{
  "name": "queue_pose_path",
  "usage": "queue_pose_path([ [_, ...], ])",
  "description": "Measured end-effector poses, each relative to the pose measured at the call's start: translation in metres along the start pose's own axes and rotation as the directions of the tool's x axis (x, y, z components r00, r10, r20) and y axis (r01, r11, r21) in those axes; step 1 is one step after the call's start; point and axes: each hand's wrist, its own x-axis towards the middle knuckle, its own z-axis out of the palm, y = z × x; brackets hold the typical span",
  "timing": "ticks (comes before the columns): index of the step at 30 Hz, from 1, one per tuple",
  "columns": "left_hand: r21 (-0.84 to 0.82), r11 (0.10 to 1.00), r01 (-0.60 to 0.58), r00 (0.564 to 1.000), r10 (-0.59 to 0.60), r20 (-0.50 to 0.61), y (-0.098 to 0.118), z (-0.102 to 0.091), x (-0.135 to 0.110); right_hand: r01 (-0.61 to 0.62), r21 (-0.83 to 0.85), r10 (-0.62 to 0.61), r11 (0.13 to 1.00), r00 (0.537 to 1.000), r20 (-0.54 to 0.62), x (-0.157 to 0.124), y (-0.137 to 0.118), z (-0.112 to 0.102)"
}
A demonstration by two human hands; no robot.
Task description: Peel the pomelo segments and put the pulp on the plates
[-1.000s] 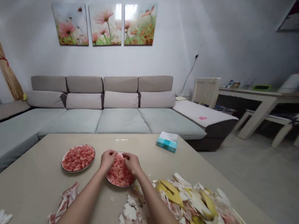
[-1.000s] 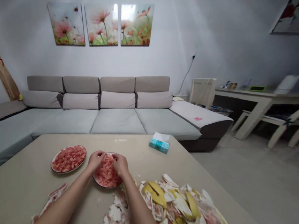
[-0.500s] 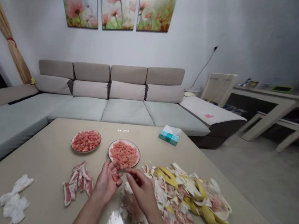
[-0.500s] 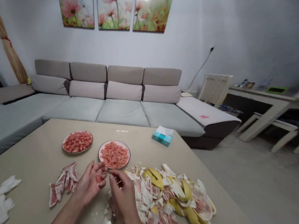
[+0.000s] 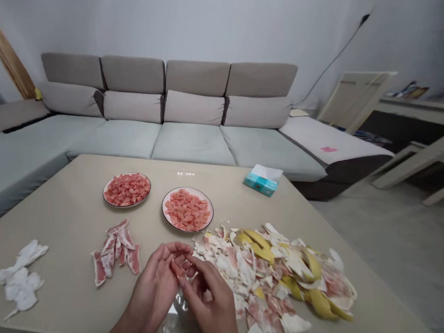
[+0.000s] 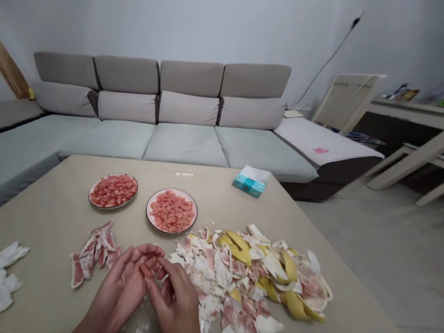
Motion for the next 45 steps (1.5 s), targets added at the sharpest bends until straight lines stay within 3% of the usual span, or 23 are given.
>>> queue_pose_path([
  [5,0.163,0.986,0.043,0.999,-0.045,0.008,-0.002,0.000,-0.008,-0.130,0.193,0.145,0.973,0.988,-0.061,0.002,-0.006,-0.004],
  [9,0.313,0.949,0.038,0.998,-0.021,-0.058,-0.004,-0.003,-0.011,-0.091,0.229,0.114,0.969,0.989,-0.090,0.002,-0.008,-0.008],
  [13,0.334,0.942,0.029,0.994,0.007,-0.108,-0.006,-0.003,-0.012,0.058,0.117,-0.044,0.991,0.992,-0.116,0.000,-0.008,-0.009],
  [18,0.367,0.930,0.006,0.993,0.040,-0.115,-0.008,-0.001,-0.011,0.234,-0.055,-0.240,0.971,0.959,-0.151,-0.003,-0.006,-0.008],
  [23,0.462,0.884,-0.070,0.987,0.129,-0.097,-0.010,-0.006,-0.009,0.241,-0.172,-0.272,0.955,0.943,-0.189,-0.004,0.000,-0.011],
  [30,0.570,0.817,-0.090,0.988,0.144,-0.051,-0.010,-0.009,-0.008,0.270,-0.225,-0.310,0.936,0.936,-0.166,-0.005,0.003,-0.017],
  [37,0.680,0.706,-0.198,0.964,0.266,0.004,-0.012,-0.010,-0.003,0.351,-0.405,-0.446,0.844,0.879,-0.168,-0.005,0.007,-0.020],
  [45,0.660,0.740,-0.128,0.969,0.234,-0.074,-0.016,-0.007,-0.004,0.330,-0.498,-0.474,0.802,0.859,-0.194,-0.008,0.017,-0.016],
])
